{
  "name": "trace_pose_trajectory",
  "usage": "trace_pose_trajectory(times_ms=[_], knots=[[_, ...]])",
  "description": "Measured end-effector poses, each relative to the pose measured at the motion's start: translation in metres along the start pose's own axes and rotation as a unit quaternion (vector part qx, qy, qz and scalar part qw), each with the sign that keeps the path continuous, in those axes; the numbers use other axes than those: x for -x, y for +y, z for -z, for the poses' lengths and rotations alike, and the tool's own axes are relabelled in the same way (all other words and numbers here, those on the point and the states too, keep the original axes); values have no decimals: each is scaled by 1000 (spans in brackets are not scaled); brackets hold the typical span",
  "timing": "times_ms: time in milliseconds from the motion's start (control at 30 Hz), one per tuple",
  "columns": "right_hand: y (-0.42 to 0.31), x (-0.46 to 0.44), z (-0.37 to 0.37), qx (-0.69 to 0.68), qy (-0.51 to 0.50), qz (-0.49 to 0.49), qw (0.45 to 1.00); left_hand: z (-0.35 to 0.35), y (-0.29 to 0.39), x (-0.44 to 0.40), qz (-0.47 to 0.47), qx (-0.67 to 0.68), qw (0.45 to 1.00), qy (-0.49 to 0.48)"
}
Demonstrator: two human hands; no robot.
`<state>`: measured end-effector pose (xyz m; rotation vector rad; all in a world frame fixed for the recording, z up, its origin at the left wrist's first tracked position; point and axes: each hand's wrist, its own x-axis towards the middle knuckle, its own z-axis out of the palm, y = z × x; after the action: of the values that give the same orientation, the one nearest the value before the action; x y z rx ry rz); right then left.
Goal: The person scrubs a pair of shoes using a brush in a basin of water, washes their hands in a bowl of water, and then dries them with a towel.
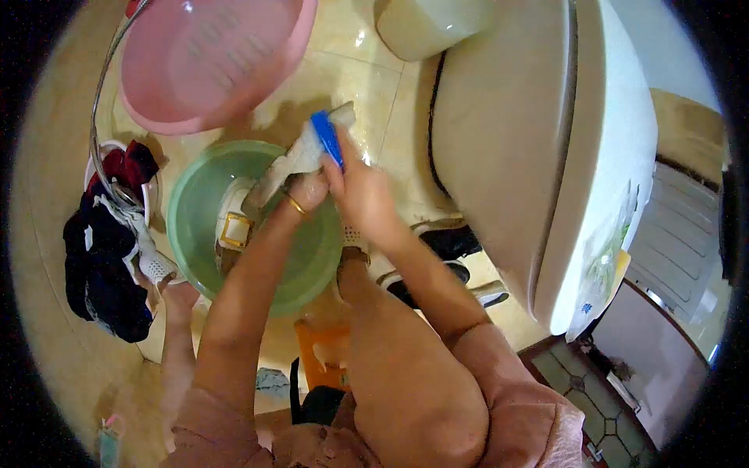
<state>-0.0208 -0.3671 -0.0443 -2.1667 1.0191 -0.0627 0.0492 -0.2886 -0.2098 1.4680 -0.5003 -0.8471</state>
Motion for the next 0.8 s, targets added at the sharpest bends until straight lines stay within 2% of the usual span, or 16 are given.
trace_pose_trajectory(times_ms=[67, 100, 200, 233, 267, 333, 367, 400, 500, 567, 600, 667, 700, 733, 767, 800], knots=[[21, -36, 3, -8, -17, -26, 999, 13, 26, -17, -33, -286, 943, -169], [40, -57, -6, -19, -5, -55, 998, 6, 94, -9, 100, -235, 960, -117], [35, -60, -8, -32, 18, -89, 995, 7, 93, -9, 124, -194, 970, -83], [26, -52, -8, -34, 19, -93, 995, 7, 60, -9, 64, -72, 993, -68], [10, -37, -5, -32, 17, -92, 995, 12, 35, -8, 64, -70, 993, -66], [-20, -6, 1, 31, -65, -6, 997, 19, 20, -4, -93, -160, 977, -103], [-17, -7, 0, 15, -48, -7, 999, 10, 25, 4, -28, 32, 998, -49], [-9, -14, 0, 11, -51, -11, 999, 15, 13, -3, -42, -121, 991, -48], [32, -64, -5, 10, -4, -88, 996, 11, 68, -12, 5, -174, 982, -74], [66, -85, -22, -33, 11, -104, 994, 13, 80, -17, 263, -104, 954, -102], [69, -88, -22, -35, 14, -103, 994, 12, 90, -18, 261, -108, 954, -102], [75, -87, -19, -104, 17, -85, 991, 8, 106, -14, 254, 62, 965, -31], [75, -87, -16, -196, -8, -117, 974, 31, 75, -14, 111, -97, 976, -163], [72, -85, -14, -198, -10, -119, 973, 34, 77, -14, 114, -99, 975, -163], [68, -83, -11, -318, -23, -151, 936, 37, 78, -14, 149, 157, 968, -127], [66, -80, -8, -433, -35, -179, 883, 40, 83, -15, 174, 403, 895, -81]])
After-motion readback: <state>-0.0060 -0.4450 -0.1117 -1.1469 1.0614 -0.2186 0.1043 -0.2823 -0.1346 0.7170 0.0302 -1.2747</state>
